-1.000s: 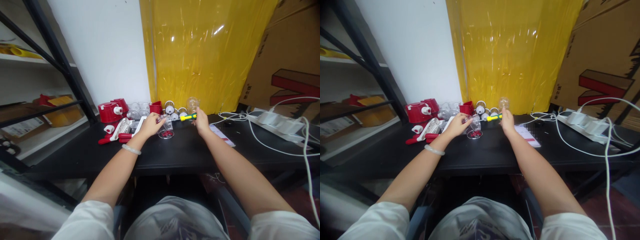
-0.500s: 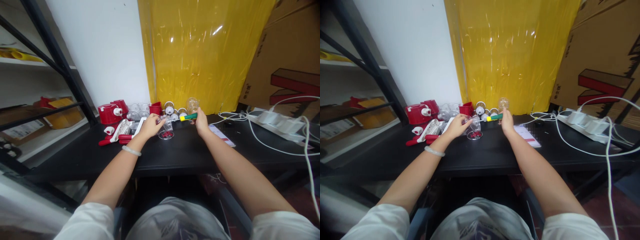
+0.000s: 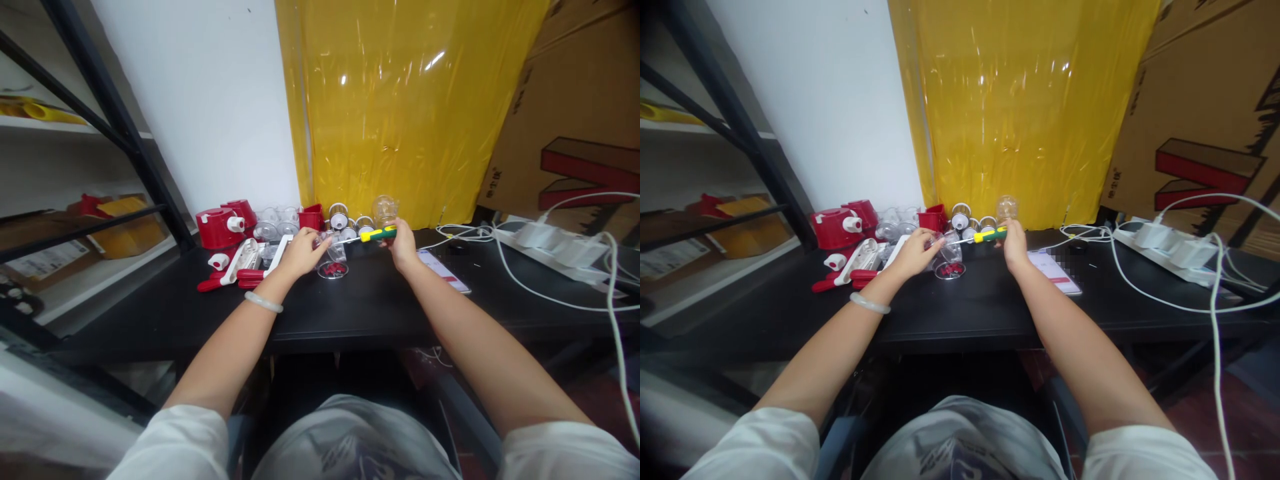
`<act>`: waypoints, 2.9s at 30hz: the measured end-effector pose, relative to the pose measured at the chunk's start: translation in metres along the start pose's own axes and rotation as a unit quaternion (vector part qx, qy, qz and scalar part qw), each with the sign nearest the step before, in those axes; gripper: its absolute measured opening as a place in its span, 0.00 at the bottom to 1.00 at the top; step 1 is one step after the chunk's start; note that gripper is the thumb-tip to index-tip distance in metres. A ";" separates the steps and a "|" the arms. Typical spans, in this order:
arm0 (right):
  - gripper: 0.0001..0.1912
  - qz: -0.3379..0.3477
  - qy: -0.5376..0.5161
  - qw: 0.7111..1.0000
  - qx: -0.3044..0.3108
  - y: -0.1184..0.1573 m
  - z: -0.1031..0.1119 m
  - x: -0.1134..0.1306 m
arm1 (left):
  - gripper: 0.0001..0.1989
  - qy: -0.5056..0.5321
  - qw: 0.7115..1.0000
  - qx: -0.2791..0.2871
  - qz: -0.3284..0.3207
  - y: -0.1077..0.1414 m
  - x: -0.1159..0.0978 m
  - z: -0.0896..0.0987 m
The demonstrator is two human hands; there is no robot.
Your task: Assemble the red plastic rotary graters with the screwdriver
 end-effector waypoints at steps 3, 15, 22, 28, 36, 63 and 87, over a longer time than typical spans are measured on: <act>0.25 0.022 0.077 0.996 -0.026 0.001 0.006 0.002 | 0.22 -0.007 1.000 0.013 0.013 0.000 0.001 -0.001; 0.09 -0.050 -0.054 0.997 0.006 0.001 -0.005 -0.002 | 0.24 0.006 0.999 0.017 0.041 0.001 0.002 -0.002; 0.26 0.039 0.067 0.997 -0.023 0.004 0.004 0.006 | 0.23 0.002 0.999 0.018 0.048 0.002 0.001 -0.001; 0.15 0.016 0.069 0.997 -0.029 0.003 0.004 0.007 | 0.26 -0.008 1.000 0.027 0.005 0.004 0.000 -0.004; 0.16 -0.031 -0.033 0.998 0.039 0.001 -0.007 0.002 | 0.27 -0.010 0.999 0.043 -0.026 0.002 -0.001 -0.007; 0.26 0.030 0.116 0.992 -0.037 -0.001 0.009 0.006 | 0.27 -0.002 0.999 0.045 -0.027 0.001 -0.001 -0.007; 0.15 -0.037 0.052 0.998 -0.028 -0.002 0.004 -0.003 | 0.26 -0.003 0.999 0.043 -0.028 0.002 -0.003 -0.005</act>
Point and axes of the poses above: each hand's wrist, its own y-axis away from the middle knuckle, its own z-axis out of the back of the hand, x = y × z, the point moved 8 cm from there along -y, towards the middle knuckle, and after that the axes turned 9 degrees about -z, right-handed, at the moved point
